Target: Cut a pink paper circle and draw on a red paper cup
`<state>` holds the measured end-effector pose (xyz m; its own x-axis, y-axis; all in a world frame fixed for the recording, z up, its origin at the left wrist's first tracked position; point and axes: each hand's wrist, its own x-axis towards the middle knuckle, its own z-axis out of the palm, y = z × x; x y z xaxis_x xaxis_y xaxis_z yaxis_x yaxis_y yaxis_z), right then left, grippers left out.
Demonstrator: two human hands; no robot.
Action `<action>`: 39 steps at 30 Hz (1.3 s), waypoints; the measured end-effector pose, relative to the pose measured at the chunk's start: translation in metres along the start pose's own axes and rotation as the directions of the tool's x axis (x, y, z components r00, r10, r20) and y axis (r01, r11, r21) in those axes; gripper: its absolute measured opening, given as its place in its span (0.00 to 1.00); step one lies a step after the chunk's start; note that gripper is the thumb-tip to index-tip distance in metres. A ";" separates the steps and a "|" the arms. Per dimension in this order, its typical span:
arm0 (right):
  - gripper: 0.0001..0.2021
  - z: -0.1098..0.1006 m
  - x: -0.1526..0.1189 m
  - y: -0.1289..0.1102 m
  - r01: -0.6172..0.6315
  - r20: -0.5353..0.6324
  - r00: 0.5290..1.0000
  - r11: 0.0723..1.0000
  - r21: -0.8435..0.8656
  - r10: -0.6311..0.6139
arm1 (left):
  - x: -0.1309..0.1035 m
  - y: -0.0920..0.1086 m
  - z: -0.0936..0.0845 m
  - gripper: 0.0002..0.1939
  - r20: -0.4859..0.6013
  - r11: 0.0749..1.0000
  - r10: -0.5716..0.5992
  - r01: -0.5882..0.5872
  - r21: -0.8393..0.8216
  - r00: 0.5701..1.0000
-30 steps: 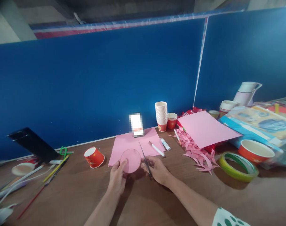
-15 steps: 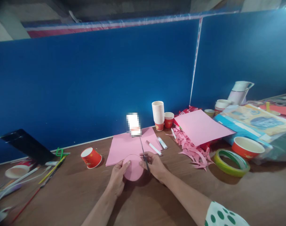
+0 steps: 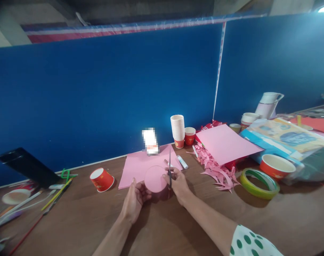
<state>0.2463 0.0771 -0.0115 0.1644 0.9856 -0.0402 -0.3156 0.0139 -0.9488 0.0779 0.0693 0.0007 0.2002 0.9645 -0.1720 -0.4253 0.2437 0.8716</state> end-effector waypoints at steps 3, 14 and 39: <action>0.24 0.000 0.000 0.000 0.005 -0.027 1.000 1.000 -0.001 -0.005 | 0.001 -0.002 -0.001 0.30 -0.006 1.000 0.000 0.000 0.018 1.000; 0.24 0.003 -0.003 0.000 0.128 0.111 0.987 0.982 -0.140 -0.113 | 0.007 -0.008 -0.007 0.15 -0.101 0.993 0.057 -0.046 0.113 0.993; 0.30 -0.008 -0.009 -0.004 0.508 0.374 0.852 0.406 -0.760 -0.368 | 0.018 0.012 -0.021 0.04 -0.366 0.885 -0.026 -0.148 -0.441 0.930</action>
<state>0.2540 0.0671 -0.0101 -0.0932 0.8972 0.4317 0.6653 0.3787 -0.6434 0.0579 0.0919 -0.0018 -0.1254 0.9280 -0.3508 -0.7956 0.1172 0.5944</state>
